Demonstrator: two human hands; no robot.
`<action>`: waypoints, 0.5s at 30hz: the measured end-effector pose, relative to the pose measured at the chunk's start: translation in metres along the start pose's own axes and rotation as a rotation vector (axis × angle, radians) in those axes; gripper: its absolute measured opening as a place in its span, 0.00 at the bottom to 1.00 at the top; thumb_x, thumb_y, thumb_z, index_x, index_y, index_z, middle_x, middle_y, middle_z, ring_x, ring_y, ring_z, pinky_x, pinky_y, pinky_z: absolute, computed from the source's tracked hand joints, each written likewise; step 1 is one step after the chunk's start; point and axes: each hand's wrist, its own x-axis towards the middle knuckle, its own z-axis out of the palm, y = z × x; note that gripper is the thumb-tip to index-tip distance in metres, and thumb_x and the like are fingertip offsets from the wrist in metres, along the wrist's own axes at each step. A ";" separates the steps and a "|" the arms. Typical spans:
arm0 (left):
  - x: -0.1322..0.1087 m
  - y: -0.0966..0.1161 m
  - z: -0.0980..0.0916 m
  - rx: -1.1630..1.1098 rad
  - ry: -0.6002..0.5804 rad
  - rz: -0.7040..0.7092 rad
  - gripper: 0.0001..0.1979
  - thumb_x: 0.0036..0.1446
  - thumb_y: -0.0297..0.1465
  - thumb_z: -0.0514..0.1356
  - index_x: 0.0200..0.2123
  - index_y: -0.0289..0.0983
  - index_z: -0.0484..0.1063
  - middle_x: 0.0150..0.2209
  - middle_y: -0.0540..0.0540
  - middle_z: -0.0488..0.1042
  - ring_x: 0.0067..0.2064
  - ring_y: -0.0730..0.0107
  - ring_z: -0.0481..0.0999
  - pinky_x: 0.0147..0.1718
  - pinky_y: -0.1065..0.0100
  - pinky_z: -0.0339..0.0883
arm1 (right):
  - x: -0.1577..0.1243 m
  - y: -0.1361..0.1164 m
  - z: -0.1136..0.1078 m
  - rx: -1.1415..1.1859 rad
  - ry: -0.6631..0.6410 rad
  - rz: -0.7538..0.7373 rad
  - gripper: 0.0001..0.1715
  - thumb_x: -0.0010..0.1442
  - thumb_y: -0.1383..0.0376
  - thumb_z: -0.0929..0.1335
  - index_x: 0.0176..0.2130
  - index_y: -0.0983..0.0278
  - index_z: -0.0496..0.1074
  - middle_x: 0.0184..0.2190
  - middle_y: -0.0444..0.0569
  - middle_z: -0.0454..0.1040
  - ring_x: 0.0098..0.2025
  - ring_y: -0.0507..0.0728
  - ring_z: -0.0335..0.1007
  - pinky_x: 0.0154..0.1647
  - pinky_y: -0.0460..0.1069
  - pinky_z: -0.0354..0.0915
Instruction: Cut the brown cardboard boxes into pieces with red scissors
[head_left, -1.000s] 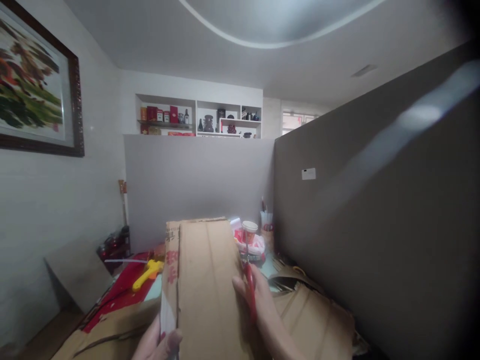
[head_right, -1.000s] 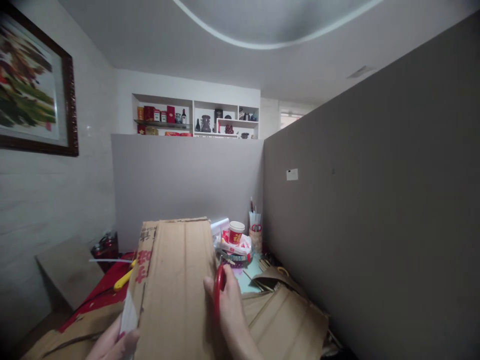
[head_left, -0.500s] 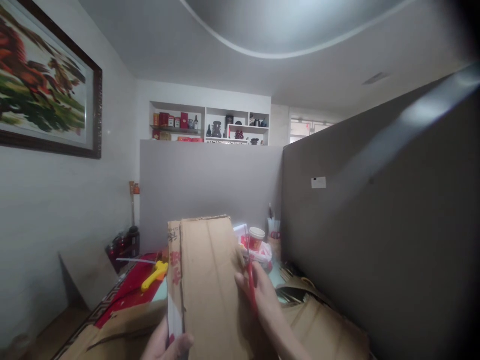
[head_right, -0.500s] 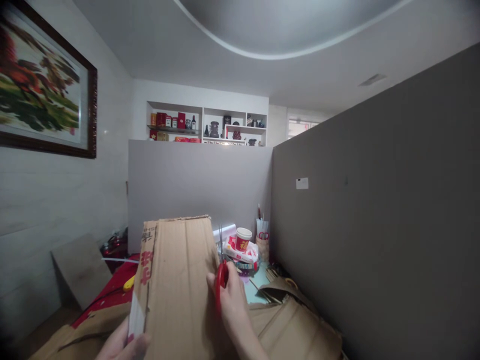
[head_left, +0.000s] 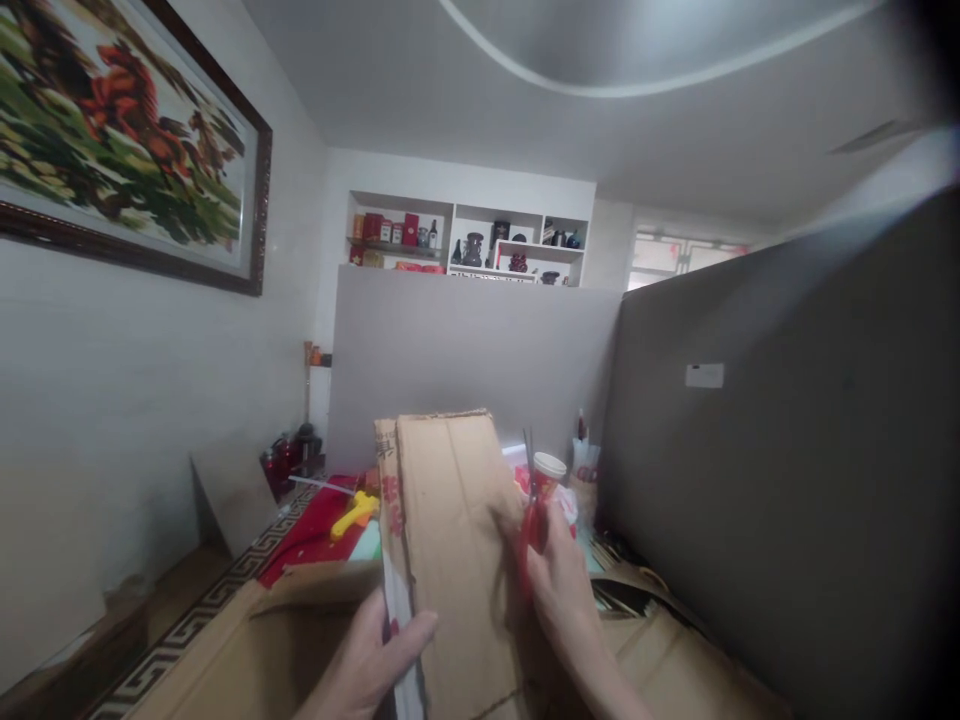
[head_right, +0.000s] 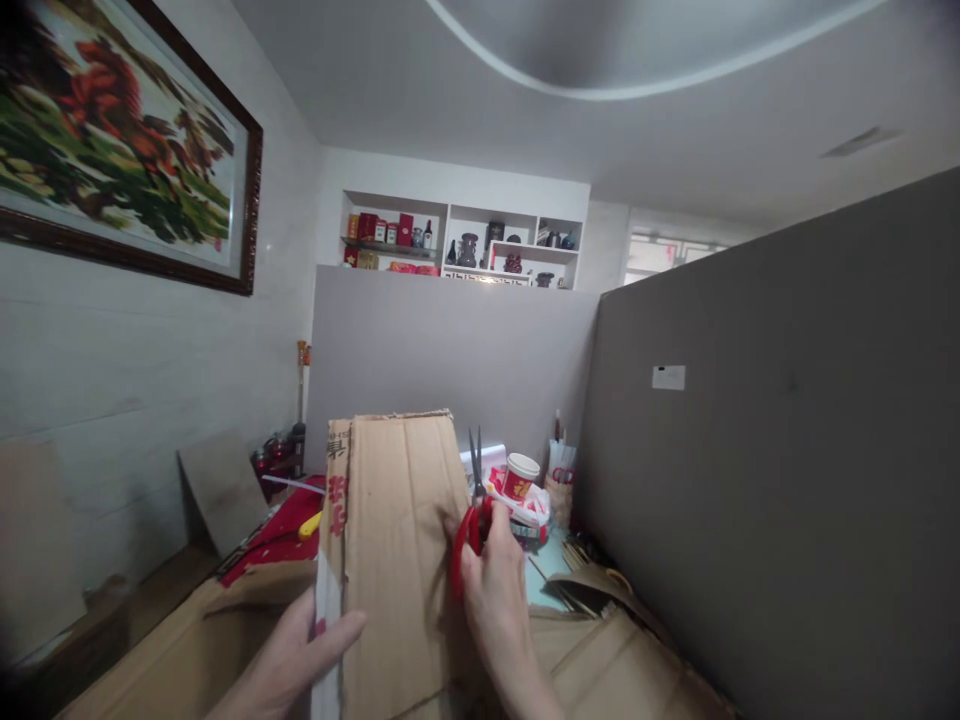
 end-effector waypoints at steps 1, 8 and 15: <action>-0.002 0.001 0.000 -0.004 0.019 -0.013 0.38 0.46 0.47 0.73 0.54 0.30 0.71 0.53 0.34 0.79 0.55 0.44 0.77 0.53 0.55 0.71 | 0.001 0.000 0.001 -0.008 -0.015 -0.015 0.07 0.56 0.64 0.65 0.35 0.58 0.60 0.29 0.46 0.69 0.39 0.63 0.68 0.41 0.53 0.62; -0.003 0.013 -0.010 -0.119 0.084 -0.223 0.25 0.52 0.39 0.66 0.48 0.28 0.78 0.46 0.36 0.82 0.51 0.51 0.80 0.51 0.60 0.74 | 0.014 -0.012 0.013 -0.032 -0.181 -0.123 0.09 0.61 0.60 0.66 0.35 0.59 0.59 0.31 0.44 0.70 0.33 0.57 0.66 0.36 0.50 0.61; -0.010 0.020 -0.012 0.053 0.044 -0.196 0.23 0.50 0.48 0.69 0.25 0.31 0.80 0.13 0.42 0.73 0.12 0.64 0.68 0.10 0.69 0.61 | 0.041 -0.030 0.028 -0.030 -0.221 -0.186 0.09 0.57 0.62 0.69 0.35 0.60 0.64 0.31 0.41 0.70 0.33 0.55 0.67 0.36 0.49 0.60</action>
